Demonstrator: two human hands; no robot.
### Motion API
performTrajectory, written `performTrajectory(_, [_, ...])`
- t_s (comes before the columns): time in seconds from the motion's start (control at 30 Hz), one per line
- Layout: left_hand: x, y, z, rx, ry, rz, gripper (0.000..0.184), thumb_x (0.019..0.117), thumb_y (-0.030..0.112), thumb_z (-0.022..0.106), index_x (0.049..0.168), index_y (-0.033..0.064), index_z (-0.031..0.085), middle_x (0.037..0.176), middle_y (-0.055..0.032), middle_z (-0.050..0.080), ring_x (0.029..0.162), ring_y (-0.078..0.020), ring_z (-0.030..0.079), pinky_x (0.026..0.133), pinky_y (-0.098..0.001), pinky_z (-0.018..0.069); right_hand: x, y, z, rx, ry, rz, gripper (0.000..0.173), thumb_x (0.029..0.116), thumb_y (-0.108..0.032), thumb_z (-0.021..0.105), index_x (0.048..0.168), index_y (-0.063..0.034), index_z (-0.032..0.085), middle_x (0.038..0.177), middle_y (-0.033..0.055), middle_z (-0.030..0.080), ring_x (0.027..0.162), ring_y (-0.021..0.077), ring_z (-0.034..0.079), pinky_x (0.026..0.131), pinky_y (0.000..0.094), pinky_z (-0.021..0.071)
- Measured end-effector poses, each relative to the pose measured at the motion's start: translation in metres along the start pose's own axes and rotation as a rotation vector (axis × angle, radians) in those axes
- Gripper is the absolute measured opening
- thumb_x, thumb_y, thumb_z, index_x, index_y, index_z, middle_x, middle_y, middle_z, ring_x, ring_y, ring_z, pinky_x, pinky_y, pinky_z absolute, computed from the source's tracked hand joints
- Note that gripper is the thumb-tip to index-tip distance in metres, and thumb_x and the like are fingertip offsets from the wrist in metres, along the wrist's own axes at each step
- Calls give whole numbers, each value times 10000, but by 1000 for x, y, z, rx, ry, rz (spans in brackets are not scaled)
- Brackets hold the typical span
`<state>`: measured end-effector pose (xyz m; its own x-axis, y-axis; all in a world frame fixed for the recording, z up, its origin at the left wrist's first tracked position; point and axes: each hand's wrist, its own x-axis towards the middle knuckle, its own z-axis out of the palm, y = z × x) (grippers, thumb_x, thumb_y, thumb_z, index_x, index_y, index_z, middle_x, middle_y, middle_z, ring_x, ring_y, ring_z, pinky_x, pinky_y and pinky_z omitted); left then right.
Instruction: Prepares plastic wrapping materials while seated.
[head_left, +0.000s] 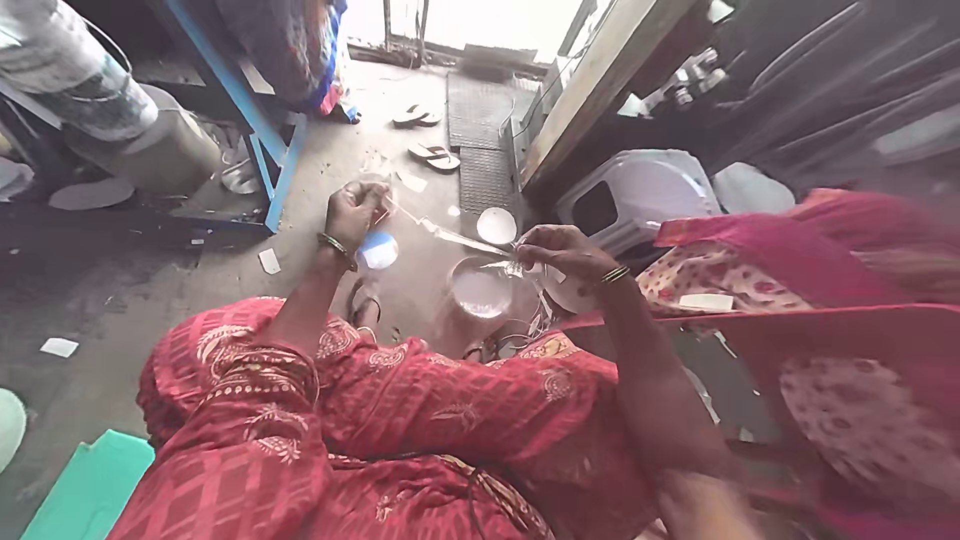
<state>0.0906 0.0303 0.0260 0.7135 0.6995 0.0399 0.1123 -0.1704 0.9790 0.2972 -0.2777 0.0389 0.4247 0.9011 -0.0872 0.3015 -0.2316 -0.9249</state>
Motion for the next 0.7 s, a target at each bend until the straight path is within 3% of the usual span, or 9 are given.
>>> performTrajectory(0.13, [4,-10,-5,-14,21,-38,277,1056,238,581,1143,-8,676,871,-38,685,742,-55,645,761,-267,571,1,-4,-5,93,78,39,99,954,-63,674,1030,-2,691,842,37,718,729,92,672,716,274,589])
performTrajectory(0.3, [0,-11,-13,-61,45,-82,297,1082,254,525,1166,19,687,830,0,687,704,-30,628,725,-231,546,7,-7,-15,90,108,70,154,936,15,660,1088,9,684,998,63,728,836,107,695,770,287,599])
performTrajectory(0.43, [-2,-11,-25,-96,100,-123,327,1081,299,526,1151,18,678,846,-14,674,715,-53,639,728,-246,562,12,-4,-21,101,177,88,147,928,-17,685,1074,3,691,918,56,736,768,101,691,716,278,599])
performTrajectory(0.57, [-1,-12,-31,-102,116,-143,320,1080,294,529,1152,13,665,801,8,657,654,-37,637,686,-230,578,17,-7,-19,118,260,70,132,937,-34,688,1064,0,684,888,44,726,749,98,692,725,285,607])
performTrajectory(0.7, [0,-20,-34,-65,137,-166,265,1056,261,584,1143,30,680,717,31,579,558,-33,547,601,-215,532,18,-10,-13,163,374,40,99,949,-55,697,1040,-16,690,893,26,727,750,90,698,727,273,613])
